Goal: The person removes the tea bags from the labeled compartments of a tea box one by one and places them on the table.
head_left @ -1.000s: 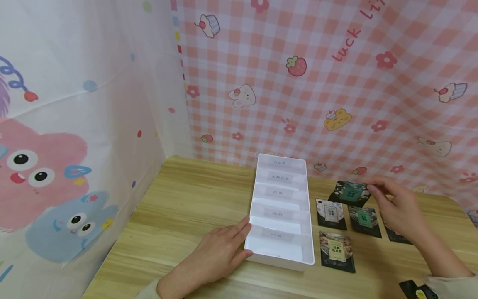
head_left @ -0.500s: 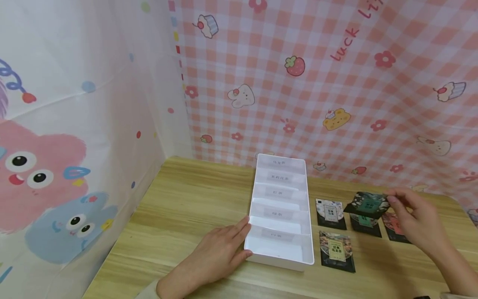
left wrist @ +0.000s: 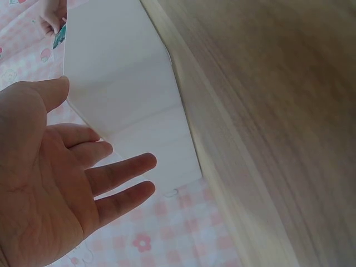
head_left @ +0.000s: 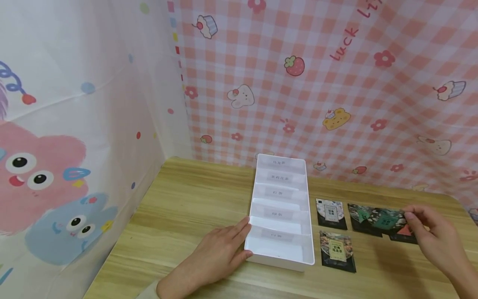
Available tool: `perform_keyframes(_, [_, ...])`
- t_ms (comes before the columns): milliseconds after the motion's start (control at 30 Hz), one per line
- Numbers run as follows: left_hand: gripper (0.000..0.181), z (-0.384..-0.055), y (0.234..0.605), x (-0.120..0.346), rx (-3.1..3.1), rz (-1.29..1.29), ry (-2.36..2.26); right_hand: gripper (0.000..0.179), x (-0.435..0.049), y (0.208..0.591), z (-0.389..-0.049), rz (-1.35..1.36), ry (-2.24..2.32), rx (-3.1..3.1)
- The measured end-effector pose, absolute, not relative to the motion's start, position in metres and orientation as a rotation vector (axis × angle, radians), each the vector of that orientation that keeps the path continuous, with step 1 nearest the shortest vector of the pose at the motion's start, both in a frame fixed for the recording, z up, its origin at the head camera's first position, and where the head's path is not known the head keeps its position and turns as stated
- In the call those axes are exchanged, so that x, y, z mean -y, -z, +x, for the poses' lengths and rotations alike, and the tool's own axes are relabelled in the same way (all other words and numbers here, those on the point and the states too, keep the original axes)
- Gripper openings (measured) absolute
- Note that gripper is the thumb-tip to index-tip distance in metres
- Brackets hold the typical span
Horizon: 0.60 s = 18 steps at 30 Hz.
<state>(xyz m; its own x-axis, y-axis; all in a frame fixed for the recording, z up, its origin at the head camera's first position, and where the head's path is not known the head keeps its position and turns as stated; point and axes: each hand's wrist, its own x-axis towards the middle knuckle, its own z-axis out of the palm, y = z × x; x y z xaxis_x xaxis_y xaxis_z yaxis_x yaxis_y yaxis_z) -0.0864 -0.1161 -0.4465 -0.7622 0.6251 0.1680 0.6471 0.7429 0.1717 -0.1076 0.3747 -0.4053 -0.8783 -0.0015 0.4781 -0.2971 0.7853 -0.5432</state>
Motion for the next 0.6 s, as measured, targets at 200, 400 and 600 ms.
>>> perform_keyframes(200, [0.062,-0.086,0.446,0.115,2.839,-1.040,0.341,0.016,-0.388,0.418,-0.096,0.021,-0.824,2.643])
perform_keyframes(400, [0.062,-0.087,0.447,0.115,2.840,-1.034,0.355,0.016,-0.396,0.431,-0.087,-0.019,-0.842,2.694])
perform_keyframes(600, [0.063,-0.087,0.448,0.115,2.833,-1.031,0.364,0.015,-0.401,0.442,-0.083,-0.029,-0.878,2.783])
